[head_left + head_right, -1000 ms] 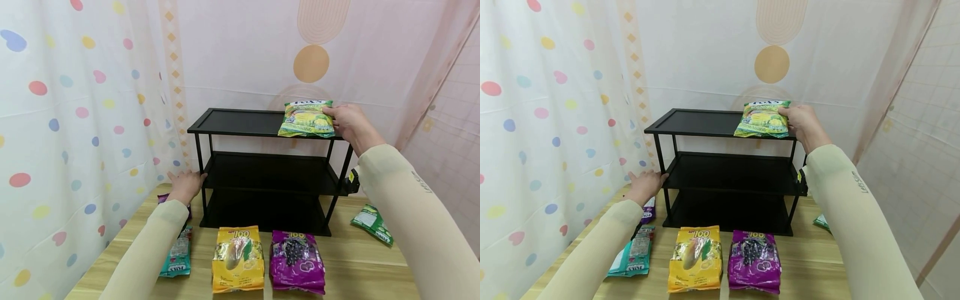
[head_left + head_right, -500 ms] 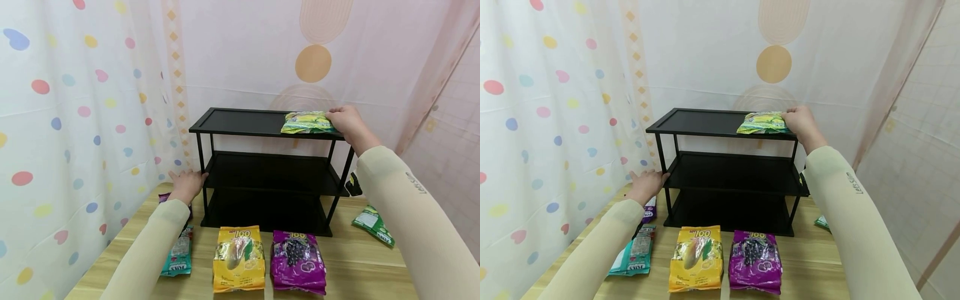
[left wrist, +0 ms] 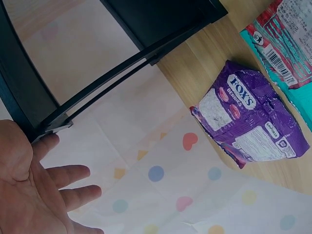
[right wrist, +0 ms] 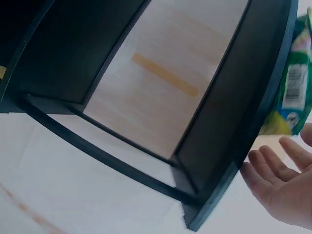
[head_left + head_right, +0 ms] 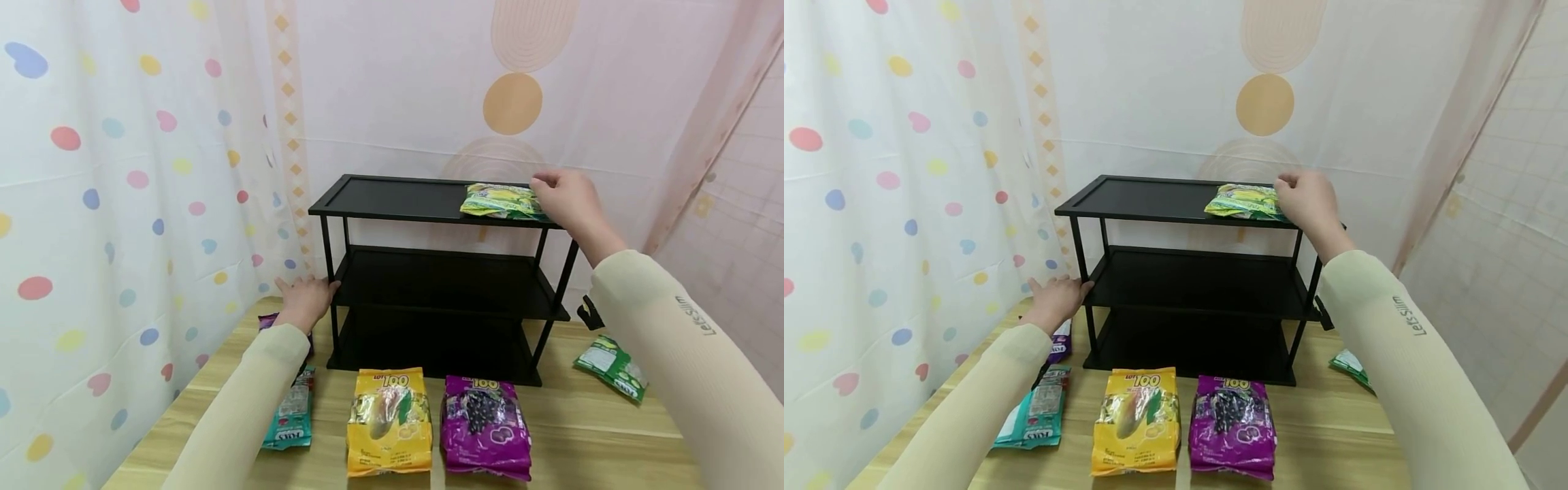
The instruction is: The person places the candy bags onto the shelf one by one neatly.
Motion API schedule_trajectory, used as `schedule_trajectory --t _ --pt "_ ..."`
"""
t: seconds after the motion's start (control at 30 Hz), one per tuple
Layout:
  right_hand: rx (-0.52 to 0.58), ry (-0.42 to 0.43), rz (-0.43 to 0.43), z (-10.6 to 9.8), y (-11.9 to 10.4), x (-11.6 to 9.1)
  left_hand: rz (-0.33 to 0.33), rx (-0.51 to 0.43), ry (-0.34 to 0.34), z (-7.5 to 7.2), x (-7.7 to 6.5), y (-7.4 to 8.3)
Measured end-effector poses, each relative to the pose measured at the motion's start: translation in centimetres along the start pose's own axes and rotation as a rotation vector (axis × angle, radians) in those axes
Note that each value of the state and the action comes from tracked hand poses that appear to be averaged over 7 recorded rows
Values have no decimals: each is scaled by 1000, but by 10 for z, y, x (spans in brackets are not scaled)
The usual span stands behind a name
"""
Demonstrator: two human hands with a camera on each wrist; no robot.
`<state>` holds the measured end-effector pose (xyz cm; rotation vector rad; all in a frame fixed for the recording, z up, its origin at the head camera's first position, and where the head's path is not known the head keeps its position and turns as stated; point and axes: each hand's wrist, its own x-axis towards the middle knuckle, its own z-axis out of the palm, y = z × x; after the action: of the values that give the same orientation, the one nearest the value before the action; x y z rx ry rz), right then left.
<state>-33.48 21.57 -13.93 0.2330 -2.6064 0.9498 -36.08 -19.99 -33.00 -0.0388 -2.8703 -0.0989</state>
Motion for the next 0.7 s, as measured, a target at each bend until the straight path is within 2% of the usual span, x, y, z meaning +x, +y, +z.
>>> schedule_trajectory --t 0.2,0.43,0.57,0.7 --pt "-106 133 -261 16 -13 -14 -4 8 1 1 0 -3" --pt "-297 306 -574 36 -11 -24 2 12 0 1 1 -4" --pt "-413 385 -717 45 -7 -30 4 10 3 0 0 -4" --pt "-490 446 -807 52 -4 -32 3 3 1 1 0 -5"
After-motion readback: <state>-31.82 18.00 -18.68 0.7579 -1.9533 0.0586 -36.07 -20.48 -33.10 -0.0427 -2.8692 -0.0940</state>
